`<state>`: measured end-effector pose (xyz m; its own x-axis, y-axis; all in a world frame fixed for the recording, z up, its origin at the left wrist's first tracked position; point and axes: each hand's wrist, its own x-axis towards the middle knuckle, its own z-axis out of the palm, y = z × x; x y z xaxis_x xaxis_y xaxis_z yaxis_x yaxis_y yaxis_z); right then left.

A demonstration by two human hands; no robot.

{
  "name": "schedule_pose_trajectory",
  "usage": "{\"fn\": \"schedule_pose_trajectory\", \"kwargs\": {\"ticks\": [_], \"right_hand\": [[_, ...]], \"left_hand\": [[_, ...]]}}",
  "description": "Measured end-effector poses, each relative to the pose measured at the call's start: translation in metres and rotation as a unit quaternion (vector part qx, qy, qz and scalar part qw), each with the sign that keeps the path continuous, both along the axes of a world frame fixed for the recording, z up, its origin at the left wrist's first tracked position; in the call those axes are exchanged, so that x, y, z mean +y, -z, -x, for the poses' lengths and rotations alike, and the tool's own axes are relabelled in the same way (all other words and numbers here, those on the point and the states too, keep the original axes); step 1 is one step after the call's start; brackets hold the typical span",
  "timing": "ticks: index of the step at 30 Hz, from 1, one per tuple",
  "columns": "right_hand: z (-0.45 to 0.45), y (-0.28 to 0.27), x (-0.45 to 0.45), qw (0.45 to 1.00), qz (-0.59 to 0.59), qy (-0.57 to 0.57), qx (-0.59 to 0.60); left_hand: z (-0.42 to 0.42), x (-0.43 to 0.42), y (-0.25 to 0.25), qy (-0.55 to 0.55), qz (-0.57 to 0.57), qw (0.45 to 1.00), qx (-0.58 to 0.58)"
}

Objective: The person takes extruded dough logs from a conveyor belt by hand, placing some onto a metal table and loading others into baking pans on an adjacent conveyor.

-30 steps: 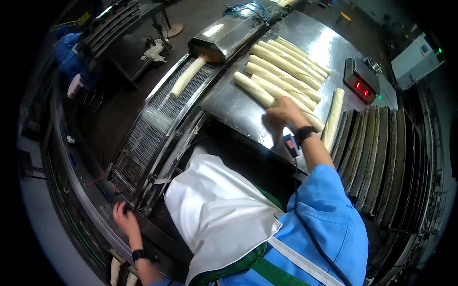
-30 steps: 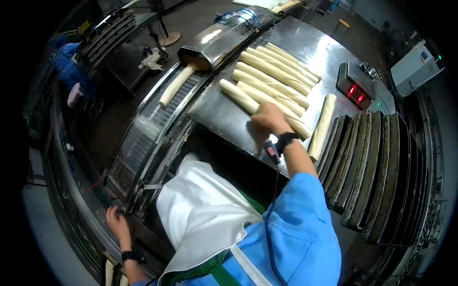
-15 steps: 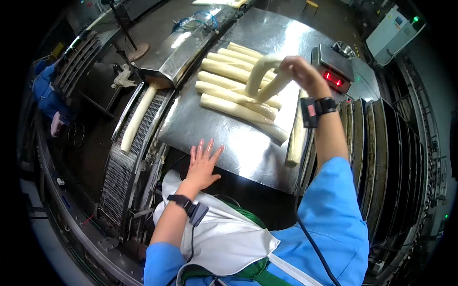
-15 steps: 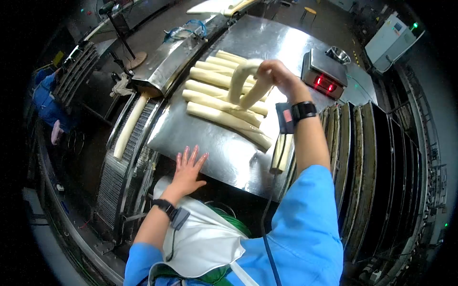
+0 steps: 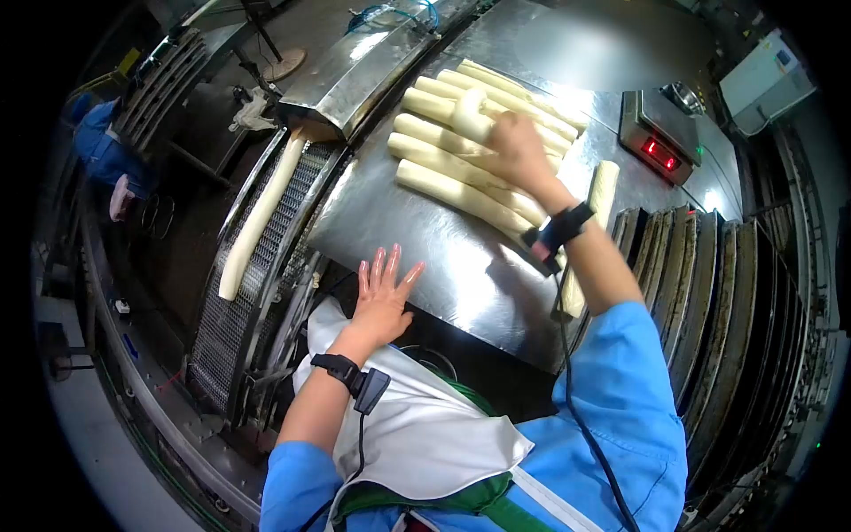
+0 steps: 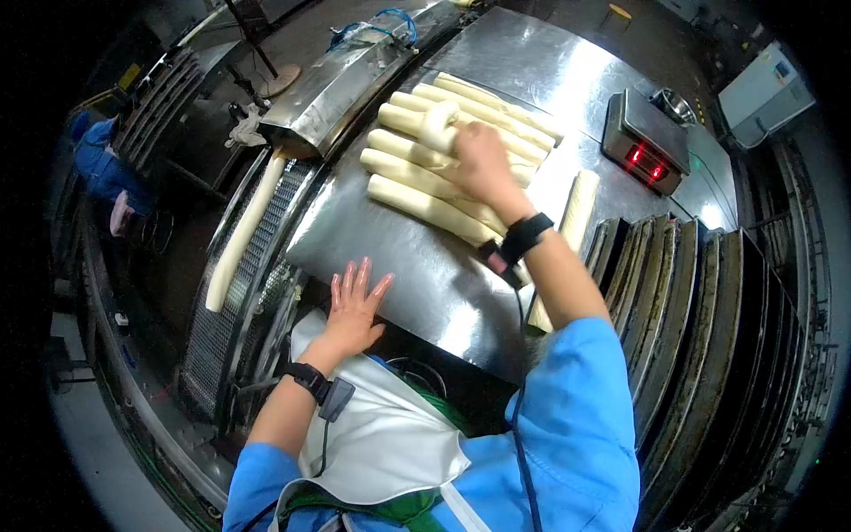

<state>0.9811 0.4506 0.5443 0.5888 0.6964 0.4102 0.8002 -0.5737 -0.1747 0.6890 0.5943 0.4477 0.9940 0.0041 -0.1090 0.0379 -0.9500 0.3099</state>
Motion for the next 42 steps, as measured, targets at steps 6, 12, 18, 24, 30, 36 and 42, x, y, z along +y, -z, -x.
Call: {"fn": "schedule_pose_trajectory", "kwargs": {"ticks": [6, 12, 18, 24, 30, 36, 42], "right_hand": [[0.078, 0.032, 0.007, 0.992, 0.101, -0.034, -0.066], [0.097, 0.059, -0.017, 0.991, 0.104, 0.066, -0.05], [0.088, 0.055, -0.002, 0.981, 0.161, 0.062, 0.091], [0.047, 0.019, -0.018, 0.718, -0.15, 0.047, 0.678], [-0.046, -0.045, -0.083, 0.68, -0.388, -0.084, 0.616], [-0.124, -0.172, -0.154, 0.829, -0.363, 0.068, 0.419], [-0.259, -0.154, -0.231, 0.889, -0.255, 0.35, 0.148]], "left_hand": [[0.001, 0.079, -0.016, -0.084, 0.06, 0.98, -0.17], [0.088, 0.242, 0.023, -0.353, -0.129, 0.921, -0.104], [0.104, 0.255, 0.016, -0.419, -0.004, 0.905, -0.075], [0.033, 0.129, -0.048, -0.42, 0.513, 0.746, -0.066], [-0.03, 0.016, -0.001, -0.153, 0.417, 0.894, -0.051], [-0.026, -0.026, 0.001, -0.011, 0.03, 0.991, -0.133], [-0.051, -0.049, 0.004, -0.057, -0.002, 0.989, -0.135]]}}
